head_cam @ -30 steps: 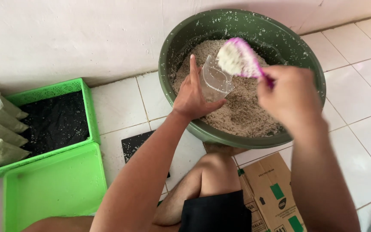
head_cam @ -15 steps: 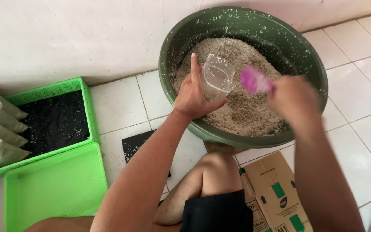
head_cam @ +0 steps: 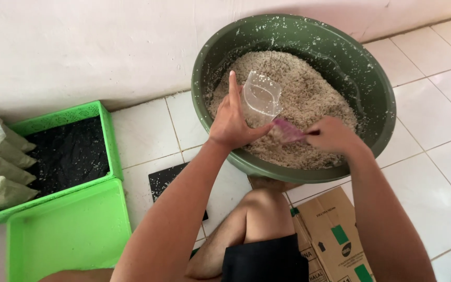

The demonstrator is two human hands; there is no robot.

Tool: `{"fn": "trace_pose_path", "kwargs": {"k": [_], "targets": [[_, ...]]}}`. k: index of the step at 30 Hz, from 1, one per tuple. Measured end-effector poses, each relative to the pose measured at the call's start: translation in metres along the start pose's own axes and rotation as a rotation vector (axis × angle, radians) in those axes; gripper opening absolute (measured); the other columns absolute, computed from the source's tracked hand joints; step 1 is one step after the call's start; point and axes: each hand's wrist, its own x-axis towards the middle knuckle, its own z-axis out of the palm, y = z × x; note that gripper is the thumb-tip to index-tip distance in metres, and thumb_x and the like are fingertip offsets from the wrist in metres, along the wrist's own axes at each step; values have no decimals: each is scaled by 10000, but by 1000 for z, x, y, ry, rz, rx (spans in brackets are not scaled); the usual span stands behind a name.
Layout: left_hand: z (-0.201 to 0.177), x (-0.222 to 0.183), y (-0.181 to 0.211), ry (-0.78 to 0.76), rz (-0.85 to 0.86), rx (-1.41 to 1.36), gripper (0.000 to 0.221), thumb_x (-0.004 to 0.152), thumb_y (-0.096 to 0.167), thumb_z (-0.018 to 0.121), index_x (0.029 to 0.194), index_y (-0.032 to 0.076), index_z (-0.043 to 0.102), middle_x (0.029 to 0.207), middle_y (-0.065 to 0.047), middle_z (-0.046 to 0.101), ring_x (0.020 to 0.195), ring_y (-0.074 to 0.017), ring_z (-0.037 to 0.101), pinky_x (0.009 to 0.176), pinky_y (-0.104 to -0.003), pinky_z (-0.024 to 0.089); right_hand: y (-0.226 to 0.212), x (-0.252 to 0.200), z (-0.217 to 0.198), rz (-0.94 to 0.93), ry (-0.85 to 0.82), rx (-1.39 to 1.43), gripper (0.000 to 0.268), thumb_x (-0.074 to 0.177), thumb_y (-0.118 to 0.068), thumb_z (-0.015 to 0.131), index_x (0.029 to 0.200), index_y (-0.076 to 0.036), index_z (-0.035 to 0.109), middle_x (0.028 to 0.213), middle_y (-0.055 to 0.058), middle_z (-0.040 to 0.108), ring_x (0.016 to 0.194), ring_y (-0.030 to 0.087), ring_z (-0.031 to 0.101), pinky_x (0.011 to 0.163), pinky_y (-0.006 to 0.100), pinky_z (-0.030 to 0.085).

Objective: Packaging granular material from a large container into small plastic bags and weighing them on a scale

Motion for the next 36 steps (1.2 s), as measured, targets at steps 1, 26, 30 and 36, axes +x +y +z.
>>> {"fn": "trace_pose_path", "kwargs": {"k": [1,26,30,36], "targets": [[0,0,-2,1,-3,2,1440,634,602,849,1527,-37,-83,1374,-244,512,1293,-406,509,1124,-469,398,6,-4,0,-2,-3,0,337,843,-178,569,688,103,672,497,198,576,429,288,476,623,431,422],[-3,2,2,-9,89,144,1414,709,533,868,1464,-109,-141,1369,-334,498,1241,-412,544,1047,-449,484,-128,-88,-46,-442,772,-606,197,933,75,635,1093,95,748,721,168,700,379,135,524,251,192,317],[-6,0,5,4,93,140,1394,720,518,866,1472,-95,-135,1380,-320,499,1276,-396,526,1076,-442,464,-109,-91,-55,-402,831,-488,275,888,139,673,1148,127,763,808,209,731,422,154,540,296,217,356],[-1,1,-3,4,-56,-29,1424,632,578,852,1534,-12,-79,1380,-224,522,1293,-406,513,1130,-488,407,-35,-36,-9,256,200,-414,259,866,-236,622,1001,-100,798,752,194,742,722,398,737,668,497,574]]}}
